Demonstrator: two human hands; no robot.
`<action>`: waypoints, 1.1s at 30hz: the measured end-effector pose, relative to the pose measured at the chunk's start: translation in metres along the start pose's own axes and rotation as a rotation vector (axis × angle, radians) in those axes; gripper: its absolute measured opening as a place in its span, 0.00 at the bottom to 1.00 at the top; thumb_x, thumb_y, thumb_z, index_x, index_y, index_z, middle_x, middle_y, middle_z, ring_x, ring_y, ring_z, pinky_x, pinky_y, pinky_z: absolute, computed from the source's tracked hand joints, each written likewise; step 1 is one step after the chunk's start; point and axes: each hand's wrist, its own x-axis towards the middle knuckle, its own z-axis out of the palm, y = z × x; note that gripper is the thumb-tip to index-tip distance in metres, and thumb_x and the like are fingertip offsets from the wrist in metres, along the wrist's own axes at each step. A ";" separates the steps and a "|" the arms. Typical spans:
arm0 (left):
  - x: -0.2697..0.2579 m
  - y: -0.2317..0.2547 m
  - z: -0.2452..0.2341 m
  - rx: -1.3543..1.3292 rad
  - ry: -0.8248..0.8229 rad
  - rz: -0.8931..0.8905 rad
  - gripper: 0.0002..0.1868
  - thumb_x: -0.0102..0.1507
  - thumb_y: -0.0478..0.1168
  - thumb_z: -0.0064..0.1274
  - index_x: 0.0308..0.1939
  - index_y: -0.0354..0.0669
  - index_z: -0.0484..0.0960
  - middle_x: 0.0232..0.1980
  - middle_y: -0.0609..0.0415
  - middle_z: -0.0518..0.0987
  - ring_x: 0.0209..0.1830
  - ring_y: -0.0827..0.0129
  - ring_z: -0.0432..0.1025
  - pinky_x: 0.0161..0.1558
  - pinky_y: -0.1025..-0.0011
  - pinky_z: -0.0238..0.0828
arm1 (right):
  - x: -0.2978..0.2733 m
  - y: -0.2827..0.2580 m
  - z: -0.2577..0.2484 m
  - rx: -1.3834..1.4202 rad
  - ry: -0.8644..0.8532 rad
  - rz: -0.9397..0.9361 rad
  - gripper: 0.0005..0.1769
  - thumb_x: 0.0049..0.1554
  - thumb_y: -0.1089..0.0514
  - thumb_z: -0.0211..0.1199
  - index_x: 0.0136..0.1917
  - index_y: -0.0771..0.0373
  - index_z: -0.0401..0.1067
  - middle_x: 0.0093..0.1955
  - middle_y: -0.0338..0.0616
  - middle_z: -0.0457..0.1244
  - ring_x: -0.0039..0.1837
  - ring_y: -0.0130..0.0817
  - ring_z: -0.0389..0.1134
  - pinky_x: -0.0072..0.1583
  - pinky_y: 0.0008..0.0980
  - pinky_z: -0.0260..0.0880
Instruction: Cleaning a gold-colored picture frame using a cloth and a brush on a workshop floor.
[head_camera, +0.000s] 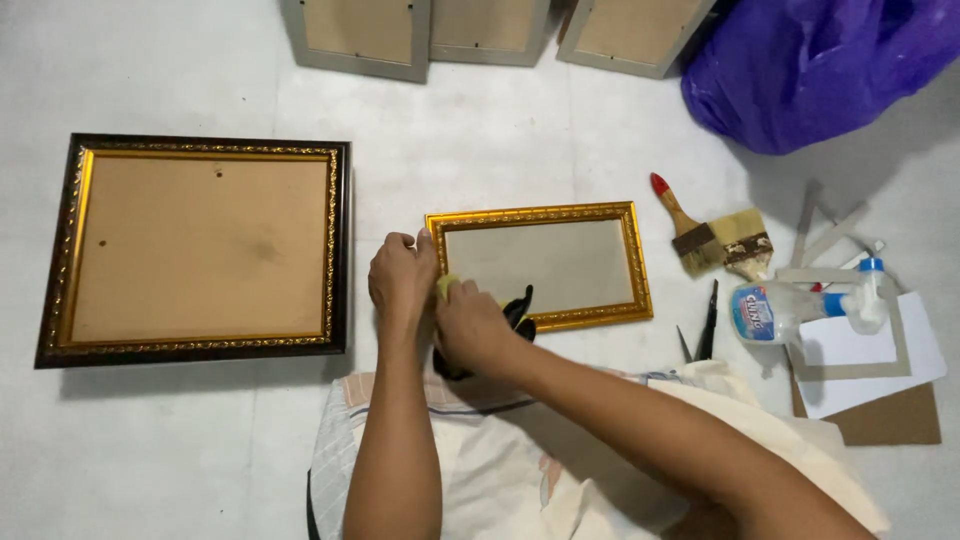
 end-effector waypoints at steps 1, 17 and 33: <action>0.004 -0.005 0.006 0.000 -0.006 0.008 0.27 0.69 0.57 0.40 0.54 0.38 0.78 0.50 0.42 0.83 0.58 0.43 0.76 0.57 0.50 0.71 | -0.011 -0.003 -0.003 -0.003 0.001 0.009 0.21 0.52 0.48 0.62 0.52 0.65 0.75 0.44 0.51 0.60 0.50 0.49 0.66 0.43 0.41 0.73; -0.007 -0.001 0.018 0.126 -0.245 0.098 0.30 0.61 0.34 0.57 0.64 0.27 0.65 0.57 0.30 0.71 0.58 0.28 0.72 0.54 0.39 0.74 | -0.109 0.205 0.038 -0.103 0.071 0.489 0.25 0.58 0.52 0.58 0.67 0.62 0.71 0.52 0.58 0.60 0.56 0.56 0.64 0.49 0.48 0.71; -0.009 0.003 0.011 0.113 -0.254 0.090 0.28 0.61 0.34 0.56 0.63 0.31 0.64 0.56 0.31 0.70 0.59 0.28 0.72 0.55 0.40 0.74 | -0.028 0.116 0.019 -0.012 0.246 0.126 0.25 0.56 0.57 0.57 0.67 0.56 0.71 0.64 0.55 0.63 0.65 0.54 0.64 0.61 0.48 0.65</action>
